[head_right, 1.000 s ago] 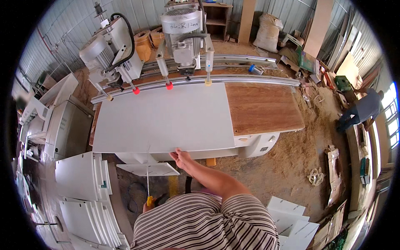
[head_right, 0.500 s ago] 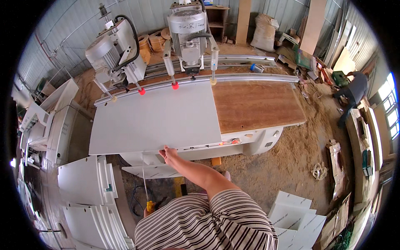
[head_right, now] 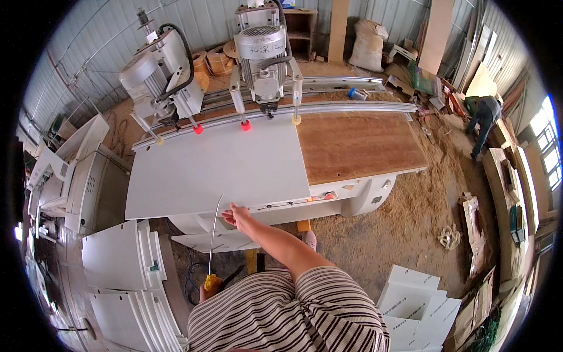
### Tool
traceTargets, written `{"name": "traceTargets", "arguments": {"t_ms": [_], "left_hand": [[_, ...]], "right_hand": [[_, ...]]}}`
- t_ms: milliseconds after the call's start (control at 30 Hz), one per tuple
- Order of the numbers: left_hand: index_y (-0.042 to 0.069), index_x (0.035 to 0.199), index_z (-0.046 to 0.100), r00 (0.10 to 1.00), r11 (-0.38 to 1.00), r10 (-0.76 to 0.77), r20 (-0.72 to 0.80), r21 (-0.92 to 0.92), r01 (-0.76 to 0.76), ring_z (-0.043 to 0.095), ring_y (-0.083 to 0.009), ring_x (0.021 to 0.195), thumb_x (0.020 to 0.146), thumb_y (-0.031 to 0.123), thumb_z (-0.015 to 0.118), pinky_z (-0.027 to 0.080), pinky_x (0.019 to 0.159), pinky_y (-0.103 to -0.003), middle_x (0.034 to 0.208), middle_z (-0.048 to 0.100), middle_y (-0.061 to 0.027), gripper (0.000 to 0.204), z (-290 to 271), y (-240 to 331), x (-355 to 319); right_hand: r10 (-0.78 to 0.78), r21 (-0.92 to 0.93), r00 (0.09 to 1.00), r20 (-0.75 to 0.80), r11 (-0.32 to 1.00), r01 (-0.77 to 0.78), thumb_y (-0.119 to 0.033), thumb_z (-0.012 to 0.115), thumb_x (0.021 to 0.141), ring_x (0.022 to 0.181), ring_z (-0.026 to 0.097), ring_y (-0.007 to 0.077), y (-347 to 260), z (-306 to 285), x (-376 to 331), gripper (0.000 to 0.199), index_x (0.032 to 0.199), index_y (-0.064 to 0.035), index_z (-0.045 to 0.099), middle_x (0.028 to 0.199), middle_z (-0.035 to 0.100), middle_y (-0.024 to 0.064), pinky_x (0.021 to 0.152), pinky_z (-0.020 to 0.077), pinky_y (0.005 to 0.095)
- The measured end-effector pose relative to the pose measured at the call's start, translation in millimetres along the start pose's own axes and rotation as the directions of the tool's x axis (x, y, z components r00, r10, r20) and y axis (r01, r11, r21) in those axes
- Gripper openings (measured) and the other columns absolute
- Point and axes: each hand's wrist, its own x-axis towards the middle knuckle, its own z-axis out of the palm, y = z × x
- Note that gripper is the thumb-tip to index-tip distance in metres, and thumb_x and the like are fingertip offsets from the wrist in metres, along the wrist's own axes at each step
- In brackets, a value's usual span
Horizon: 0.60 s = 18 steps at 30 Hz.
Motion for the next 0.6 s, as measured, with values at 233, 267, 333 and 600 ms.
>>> {"name": "traceTargets", "arguments": {"t_ms": [233,267,333,600], "left_hand": [[0.001,0.082,0.062,0.985,0.921,0.123,-0.119,0.383,-0.069,0.051,-0.0076,0.064,0.085,0.021,0.064,0.041,0.059,-0.026,0.068,0.056,0.0021,0.021,25,31,-13],[0.001,0.081,0.061,0.984,0.924,0.133,-0.116,0.375,-0.081,0.050,-0.0076,0.064,0.086,0.022,0.064,0.041,0.058,-0.026,0.067,0.055,0.0025,0.021,25,32,-14],[0.002,0.079,0.060,0.984,0.928,0.147,-0.101,0.359,-0.102,0.049,-0.0076,0.062,0.086,0.023,0.064,0.040,0.057,-0.026,0.065,0.053,0.0031,0.023,30,34,-14],[0.008,0.080,0.060,0.992,0.980,-0.109,-0.068,-0.174,0.095,0.044,-0.0048,0.050,0.087,0.025,0.065,0.033,0.045,-0.025,0.061,0.048,0.0054,0.019,38,31,-8]], "right_hand": [[0.100,-0.233,0.977,0.186,0.971,-0.055,-0.035,0.053,0.093,0.085,0.067,0.0213,-15,-42,-12,0.029,0.099,-0.0065,0.056,0.092,0.067,0.0086,0.075,0.0525,0.0351],[0.093,-0.254,0.979,0.179,0.966,-0.046,-0.035,0.054,0.092,0.084,0.067,0.0212,-17,-51,-15,0.028,0.097,-0.0071,0.056,0.092,0.068,0.0082,0.075,0.0525,0.0353],[0.084,-0.275,0.985,0.150,0.961,-0.041,-0.032,0.056,0.091,0.084,0.067,0.0210,-20,-81,-16,0.024,0.095,-0.0083,0.057,0.090,0.068,0.0073,0.076,0.0522,0.0359],[0.131,-0.282,0.991,-0.034,0.950,-0.136,-0.024,0.050,0.094,0.088,0.066,0.0206,-43,-206,-47,0.018,0.098,-0.0082,0.056,0.094,0.067,0.0080,0.080,0.0506,0.0368]]}}
